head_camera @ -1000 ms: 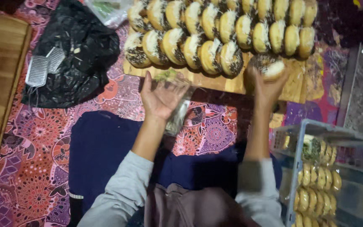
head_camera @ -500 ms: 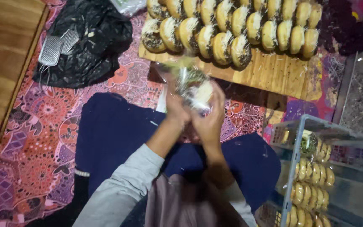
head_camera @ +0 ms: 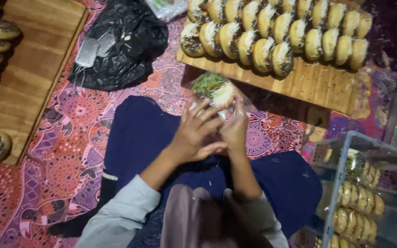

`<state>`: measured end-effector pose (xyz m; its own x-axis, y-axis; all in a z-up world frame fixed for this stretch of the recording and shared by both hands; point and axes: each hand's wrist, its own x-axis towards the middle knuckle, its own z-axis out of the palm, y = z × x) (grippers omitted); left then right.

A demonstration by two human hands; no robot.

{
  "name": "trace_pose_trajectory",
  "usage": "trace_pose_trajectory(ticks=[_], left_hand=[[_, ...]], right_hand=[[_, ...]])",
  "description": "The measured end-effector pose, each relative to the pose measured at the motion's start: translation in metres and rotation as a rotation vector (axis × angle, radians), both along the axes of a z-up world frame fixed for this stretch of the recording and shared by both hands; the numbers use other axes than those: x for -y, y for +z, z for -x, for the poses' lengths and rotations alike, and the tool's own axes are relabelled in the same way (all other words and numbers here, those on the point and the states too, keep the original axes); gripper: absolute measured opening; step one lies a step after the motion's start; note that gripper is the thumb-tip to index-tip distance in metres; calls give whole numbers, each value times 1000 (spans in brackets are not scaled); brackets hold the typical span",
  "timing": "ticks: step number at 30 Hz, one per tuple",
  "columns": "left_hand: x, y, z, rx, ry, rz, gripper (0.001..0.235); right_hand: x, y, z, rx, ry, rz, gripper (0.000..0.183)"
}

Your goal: The person sits on a patterned mat and repeatedly picks doughnuts from a wooden board, places each into a clear plastic bag, and sets the bagged doughnuts into a grey plastic crate. The doughnuts are topped with dark and white sprinkles.

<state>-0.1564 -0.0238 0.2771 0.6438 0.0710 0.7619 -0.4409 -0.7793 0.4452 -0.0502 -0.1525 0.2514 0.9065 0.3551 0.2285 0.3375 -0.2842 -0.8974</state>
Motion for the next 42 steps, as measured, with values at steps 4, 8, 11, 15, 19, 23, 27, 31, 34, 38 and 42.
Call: trace_pose_trajectory(ticks=[4,8,11,15,19,23,27,31,34,38,42], left_hand=[[-39,-1,38,-53,36,78,29],[-39,-25,93,-210,254,694,11],[-49,-37,113,-275,309,1086,14],[-56,-44,110,-222,323,1176,13],[-46,-46,114,-261,363,1020,17],[-35,-41,113,-313,400,870,16],[-26,-21,113,-148,446,980,16],[-19,-2,103,-31,446,965,16],[-5,-12,114,-91,419,613,28],[-53,-47,105,-201,497,1292,53],[-83,-99,126,-404,328,1664,53]], right_hand=[[-14,17,25,-552,514,-233,64],[-28,41,66,-122,422,321,35],[-55,58,89,229,537,303,15],[-74,68,95,378,554,321,12],[-77,54,94,593,615,94,27],[-78,29,75,452,640,161,33],[-59,6,38,-18,381,417,33],[-31,-26,58,-648,715,-32,55],[-9,-60,104,-1030,717,-379,71],[-36,-78,95,-1164,743,-362,59],[-46,-92,100,-868,736,-190,44]])
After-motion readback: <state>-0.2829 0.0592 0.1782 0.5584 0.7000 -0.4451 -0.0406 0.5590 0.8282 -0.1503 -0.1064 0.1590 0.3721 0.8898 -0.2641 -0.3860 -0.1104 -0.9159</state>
